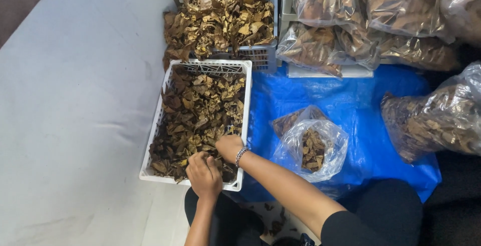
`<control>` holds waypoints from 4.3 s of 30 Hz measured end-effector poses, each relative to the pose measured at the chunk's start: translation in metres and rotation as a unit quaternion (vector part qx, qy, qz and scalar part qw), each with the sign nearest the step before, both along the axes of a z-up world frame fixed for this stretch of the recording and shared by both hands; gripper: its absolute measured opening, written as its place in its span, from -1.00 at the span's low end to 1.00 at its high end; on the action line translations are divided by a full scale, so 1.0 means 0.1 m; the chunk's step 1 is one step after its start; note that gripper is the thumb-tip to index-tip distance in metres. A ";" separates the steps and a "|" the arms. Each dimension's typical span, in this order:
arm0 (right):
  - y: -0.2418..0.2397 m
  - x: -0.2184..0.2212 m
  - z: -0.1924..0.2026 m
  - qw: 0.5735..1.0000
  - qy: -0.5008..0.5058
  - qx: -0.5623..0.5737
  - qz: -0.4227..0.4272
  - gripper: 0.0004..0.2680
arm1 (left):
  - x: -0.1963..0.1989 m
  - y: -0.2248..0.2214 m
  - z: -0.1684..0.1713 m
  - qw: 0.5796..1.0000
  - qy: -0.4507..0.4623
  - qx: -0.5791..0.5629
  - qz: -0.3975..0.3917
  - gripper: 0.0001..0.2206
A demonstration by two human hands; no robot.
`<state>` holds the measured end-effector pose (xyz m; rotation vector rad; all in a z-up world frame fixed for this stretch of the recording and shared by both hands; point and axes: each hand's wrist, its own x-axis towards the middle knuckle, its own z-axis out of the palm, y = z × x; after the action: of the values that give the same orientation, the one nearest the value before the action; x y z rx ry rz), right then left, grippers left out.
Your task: Picking up dried leaves from a plastic crate and placing them into a plastic bag for packaging.
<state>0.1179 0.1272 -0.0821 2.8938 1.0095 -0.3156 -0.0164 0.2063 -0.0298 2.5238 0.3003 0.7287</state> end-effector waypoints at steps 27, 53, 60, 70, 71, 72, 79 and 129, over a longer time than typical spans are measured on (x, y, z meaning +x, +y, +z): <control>-1.58 -0.10 1.87 0.470 0.446 0.743 -0.165 -0.60 | -0.02 0.02 -0.10 0.999 -0.034 -0.003 0.010 -0.52; -3.05 -0.99 0.57 0.440 0.324 0.764 -0.343 -0.67 | -0.37 -1.10 0.40 0.944 -0.056 -0.259 -0.197 -0.58; -2.76 -0.81 1.09 0.704 0.199 0.522 -0.438 -0.57 | -0.35 -1.59 0.50 0.932 0.099 -0.291 -0.190 -0.30; -2.92 -0.95 1.49 0.767 0.199 0.497 -0.354 -0.50 | -0.23 -1.68 0.49 0.880 0.152 -0.412 -0.180 -0.47; -2.92 -1.00 1.56 0.779 0.178 0.489 -0.350 -0.55 | -0.23 -1.68 0.49 0.874 0.153 -0.424 -0.182 -0.54; -2.90 -1.07 1.57 0.779 0.179 0.489 -0.349 -0.55 | -0.22 -1.68 0.48 0.874 0.153 -0.424 -0.182 -0.54; -2.71 -1.37 1.06 0.921 0.095 0.264 -0.271 -0.62 | -0.23 -1.72 0.51 0.846 0.116 -0.485 -0.190 -0.77; -2.44 -0.09 0.44 0.956 0.136 -0.154 -0.208 -0.56 | 0.05 -2.08 -0.38 0.878 0.165 -0.423 -0.152 -0.69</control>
<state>0.1092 -0.1166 -0.0383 2.7881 0.3135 -0.8307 -0.0116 -0.0020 -0.0679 1.7611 0.2512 -0.0041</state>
